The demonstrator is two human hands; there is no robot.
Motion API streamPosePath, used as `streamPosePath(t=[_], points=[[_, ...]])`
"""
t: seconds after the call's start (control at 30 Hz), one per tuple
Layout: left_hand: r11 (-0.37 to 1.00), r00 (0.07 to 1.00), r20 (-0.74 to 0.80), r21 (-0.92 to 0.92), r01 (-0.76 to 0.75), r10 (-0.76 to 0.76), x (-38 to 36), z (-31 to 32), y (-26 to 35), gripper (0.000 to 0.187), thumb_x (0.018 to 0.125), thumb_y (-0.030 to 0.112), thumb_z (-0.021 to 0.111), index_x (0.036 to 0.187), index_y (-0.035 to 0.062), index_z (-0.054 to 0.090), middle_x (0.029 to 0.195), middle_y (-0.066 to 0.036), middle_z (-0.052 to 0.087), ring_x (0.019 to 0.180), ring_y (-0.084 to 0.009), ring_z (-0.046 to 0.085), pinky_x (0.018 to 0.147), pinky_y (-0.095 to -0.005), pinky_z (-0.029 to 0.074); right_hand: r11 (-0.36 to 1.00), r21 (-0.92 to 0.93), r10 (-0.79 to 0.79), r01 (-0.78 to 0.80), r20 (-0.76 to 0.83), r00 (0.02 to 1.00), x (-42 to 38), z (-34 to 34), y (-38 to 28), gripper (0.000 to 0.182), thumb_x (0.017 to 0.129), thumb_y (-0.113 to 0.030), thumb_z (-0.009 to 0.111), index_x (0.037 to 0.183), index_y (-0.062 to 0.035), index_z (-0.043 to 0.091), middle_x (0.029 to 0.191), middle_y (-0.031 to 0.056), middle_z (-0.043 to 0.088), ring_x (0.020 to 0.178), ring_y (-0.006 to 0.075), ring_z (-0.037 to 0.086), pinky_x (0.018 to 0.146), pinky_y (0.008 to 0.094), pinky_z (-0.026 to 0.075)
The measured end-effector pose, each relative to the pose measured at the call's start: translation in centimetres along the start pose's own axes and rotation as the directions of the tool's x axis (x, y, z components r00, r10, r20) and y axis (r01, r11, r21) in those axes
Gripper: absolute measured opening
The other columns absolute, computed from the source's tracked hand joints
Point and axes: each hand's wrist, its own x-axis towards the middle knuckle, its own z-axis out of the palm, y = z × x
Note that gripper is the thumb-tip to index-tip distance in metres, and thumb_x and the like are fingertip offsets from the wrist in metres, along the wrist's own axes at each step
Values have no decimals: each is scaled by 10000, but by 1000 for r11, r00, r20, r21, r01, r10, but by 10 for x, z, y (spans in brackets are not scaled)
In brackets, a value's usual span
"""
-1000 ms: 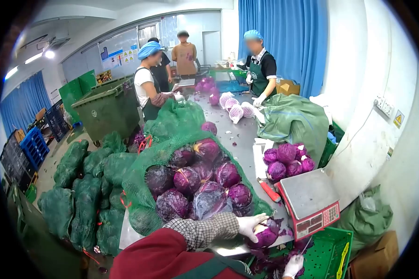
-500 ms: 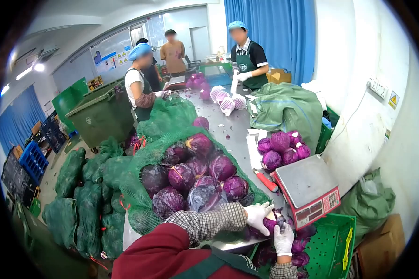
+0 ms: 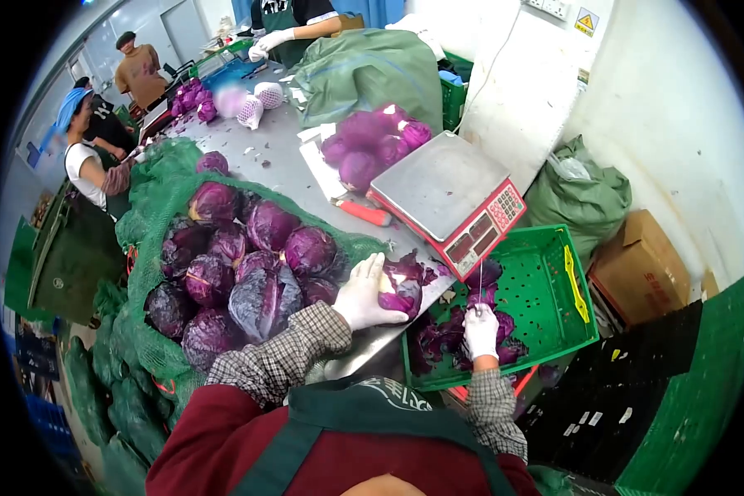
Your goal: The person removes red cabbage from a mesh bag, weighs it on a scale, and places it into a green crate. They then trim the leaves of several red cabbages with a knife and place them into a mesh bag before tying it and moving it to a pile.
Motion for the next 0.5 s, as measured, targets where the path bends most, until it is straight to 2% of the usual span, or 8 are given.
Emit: streamPosePath(t=[0.03, 0.1, 0.2, 0.23, 0.3, 0.4, 0.43, 0.5], points=[[999, 1000, -10, 24, -21, 22, 2, 0, 2, 1208, 565, 543, 782, 1414, -64, 174, 1428, -255, 263, 1336, -404, 249, 1089, -435, 285, 991, 128, -30, 29, 8, 1000, -4, 0, -6, 231, 878, -177, 563, 1044, -17, 554, 845, 111, 621, 664, 197, 554, 573, 292, 439], [995, 998, -14, 78, -56, 57, 1, 9, 10, 1213, 561, 537, 783, 1414, -68, 168, 1438, -255, 248, 1339, -405, 245, 1083, -455, 286, 966, 142, -214, 215, -27, 977, -22, -4, -45, 331, 903, -194, 534, 1173, -22, 448, 1004, 149, 570, 746, 224, 568, 611, 309, 464], [982, 995, -28, 167, -91, 97, 6, 15, 31, 1221, 552, 529, 785, 1413, -74, 163, 1449, -272, 220, 1348, -401, 237, 1061, -495, 290, 843, -48, -538, 536, -29, 843, -39, 4, -96, 507, 941, -218, 490, 1367, -29, 287, 1241, 207, 493, 869, 264, 589, 669, 336, 501], [976, 996, -10, 198, -90, 94, 6, 15, 37, 1219, 553, 528, 783, 1413, -75, 164, 1447, -276, 221, 1350, -402, 233, 1059, -499, 289, 836, -59, -547, 546, -5, 837, -43, 7, -109, 569, 954, -226, 475, 1431, -31, 234, 1320, 226, 467, 910, 278, 596, 688, 345, 513], [961, 996, 11, 263, -89, 89, 5, 21, 43, 1203, 557, 529, 775, 1408, -78, 179, 1439, -276, 235, 1349, -397, 239, 1056, -508, 285, 875, 15, -483, 483, 74, 873, -51, -1, -131, 526, 963, -201, 418, 1409, 26, 257, 1340, 284, 412, 1242, 397, 421, 1006, 418, 384], [936, 989, -27, 327, -129, 146, 2, 23, 52, 1159, 552, 494, 769, 1385, -88, 213, 1386, -280, 305, 1291, -407, 326, 1045, -483, 288, 938, -29, -332, 346, 221, 917, -48, -6, -133, 583, 969, -327, 388, 1421, 8, 238, 1371, 288, 373, 1247, 392, 417, 1024, 401, 363], [929, 982, -52, 336, -153, 181, 2, 27, 49, 1125, 553, 492, 766, 1373, -80, 250, 1372, -265, 335, 1282, -404, 337, 1043, -487, 288, 893, -89, -428, 441, 132, 894, -43, 5, -116, 519, 965, -313, 392, 1367, 12, 342, 1289, 288, 456, 1176, 395, 479, 977, 417, 407], [925, 972, -78, 333, -183, 221, 1, 31, 44, 1106, 555, 502, 763, 1359, -80, 275, 1358, -264, 355, 1277, -405, 341, 1040, -485, 291, 915, -112, -380, 389, 90, 920, -44, 2, -122, 460, 964, -305, 390, 1303, 5, 421, 1193, 274, 527, 1090, 395, 532, 918, 432, 445]])
